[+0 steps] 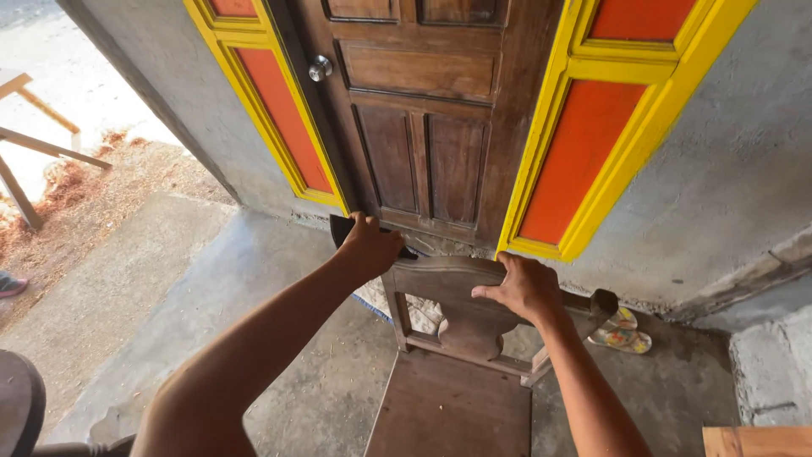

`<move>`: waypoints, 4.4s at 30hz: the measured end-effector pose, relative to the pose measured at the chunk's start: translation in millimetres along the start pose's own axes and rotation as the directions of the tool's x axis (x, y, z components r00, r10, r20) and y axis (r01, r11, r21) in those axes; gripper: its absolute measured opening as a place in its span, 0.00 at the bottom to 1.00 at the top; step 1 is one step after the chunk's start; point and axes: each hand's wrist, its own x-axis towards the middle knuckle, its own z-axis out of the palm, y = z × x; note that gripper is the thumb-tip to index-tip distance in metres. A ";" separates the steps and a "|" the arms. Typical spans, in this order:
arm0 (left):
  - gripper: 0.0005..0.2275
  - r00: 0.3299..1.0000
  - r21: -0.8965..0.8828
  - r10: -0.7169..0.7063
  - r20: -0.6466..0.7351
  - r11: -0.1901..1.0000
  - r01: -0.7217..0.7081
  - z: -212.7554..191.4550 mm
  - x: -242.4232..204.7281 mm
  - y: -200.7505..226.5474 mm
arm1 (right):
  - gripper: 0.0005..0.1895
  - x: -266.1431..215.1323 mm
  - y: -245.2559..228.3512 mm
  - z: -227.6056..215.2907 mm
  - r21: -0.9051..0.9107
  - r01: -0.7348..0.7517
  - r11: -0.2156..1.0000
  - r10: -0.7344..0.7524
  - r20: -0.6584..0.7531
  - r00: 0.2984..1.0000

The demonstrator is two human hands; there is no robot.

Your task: Sanding the wooden parts of a chair using a piece of sandpaper.

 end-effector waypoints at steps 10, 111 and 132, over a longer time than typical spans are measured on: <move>0.18 0.976 -0.181 -0.195 0.091 0.961 0.209 8.3 12.1 14.7 | 0.49 1.3 0.3 0.2 -0.047 0.027 0.999 -0.027 -0.014 1.000; 0.23 0.801 -0.676 -0.592 0.089 0.555 0.485 -13.8 -21.6 68.2 | 0.38 -2.7 15.8 5.6 0.071 0.148 0.986 -0.140 -0.114 0.984; 0.34 0.351 -0.898 -0.912 -0.213 0.325 0.298 8.2 -12.4 181.1 | 0.18 -1.1 53.1 19.2 0.585 0.242 0.774 -0.200 -0.138 0.970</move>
